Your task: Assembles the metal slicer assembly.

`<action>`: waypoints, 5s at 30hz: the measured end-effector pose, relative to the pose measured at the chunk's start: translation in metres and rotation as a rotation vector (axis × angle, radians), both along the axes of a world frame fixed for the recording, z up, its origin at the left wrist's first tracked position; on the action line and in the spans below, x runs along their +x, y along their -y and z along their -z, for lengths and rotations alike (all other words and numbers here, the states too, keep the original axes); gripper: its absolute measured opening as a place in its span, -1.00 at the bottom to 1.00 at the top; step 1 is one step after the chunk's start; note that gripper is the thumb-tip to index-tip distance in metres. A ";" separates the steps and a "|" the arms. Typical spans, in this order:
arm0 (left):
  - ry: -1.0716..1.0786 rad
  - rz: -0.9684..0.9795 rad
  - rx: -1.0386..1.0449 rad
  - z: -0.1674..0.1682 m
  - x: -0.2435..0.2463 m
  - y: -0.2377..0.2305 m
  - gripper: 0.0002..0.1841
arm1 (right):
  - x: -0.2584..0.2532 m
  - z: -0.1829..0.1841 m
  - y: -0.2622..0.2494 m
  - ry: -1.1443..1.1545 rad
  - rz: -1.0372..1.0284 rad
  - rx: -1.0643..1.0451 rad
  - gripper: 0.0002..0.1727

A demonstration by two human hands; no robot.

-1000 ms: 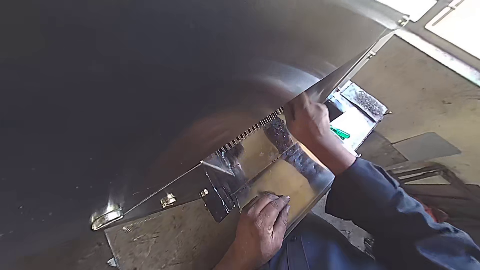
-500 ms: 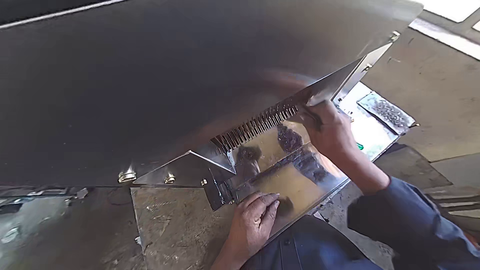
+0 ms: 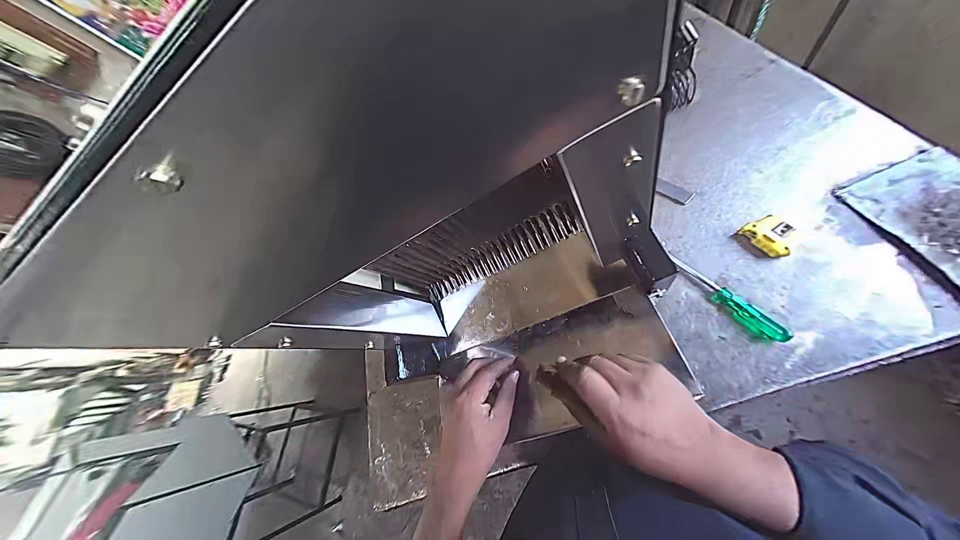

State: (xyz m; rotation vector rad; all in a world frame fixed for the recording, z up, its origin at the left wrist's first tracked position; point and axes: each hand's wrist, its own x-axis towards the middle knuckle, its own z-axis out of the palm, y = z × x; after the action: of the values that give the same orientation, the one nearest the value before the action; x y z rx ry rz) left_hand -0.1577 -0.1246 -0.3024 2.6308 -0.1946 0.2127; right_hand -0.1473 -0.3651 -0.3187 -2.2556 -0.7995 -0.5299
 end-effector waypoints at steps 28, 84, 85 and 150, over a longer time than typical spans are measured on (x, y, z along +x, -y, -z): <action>0.250 -0.047 0.295 0.009 0.001 0.036 -0.76 | 0.002 0.009 0.009 0.272 -0.200 0.062 -0.76; 0.107 -0.499 -0.896 -0.032 0.124 0.078 -0.91 | 0.140 -0.018 -0.058 -0.466 0.000 0.311 -0.77; 0.139 -0.496 -0.893 -0.040 0.122 0.078 -0.91 | 0.139 -0.020 -0.061 -0.414 -0.001 0.371 -0.77; 0.063 -0.531 -1.228 -0.030 0.123 0.085 -0.94 | 0.136 -0.021 -0.050 -0.424 -0.013 0.231 -0.78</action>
State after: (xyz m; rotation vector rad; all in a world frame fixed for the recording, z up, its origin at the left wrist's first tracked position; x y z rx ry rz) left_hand -0.0349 -0.2100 -0.2725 1.3959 0.4828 0.4199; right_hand -0.0114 -0.3150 -0.2973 -2.0443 -0.5074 -0.1180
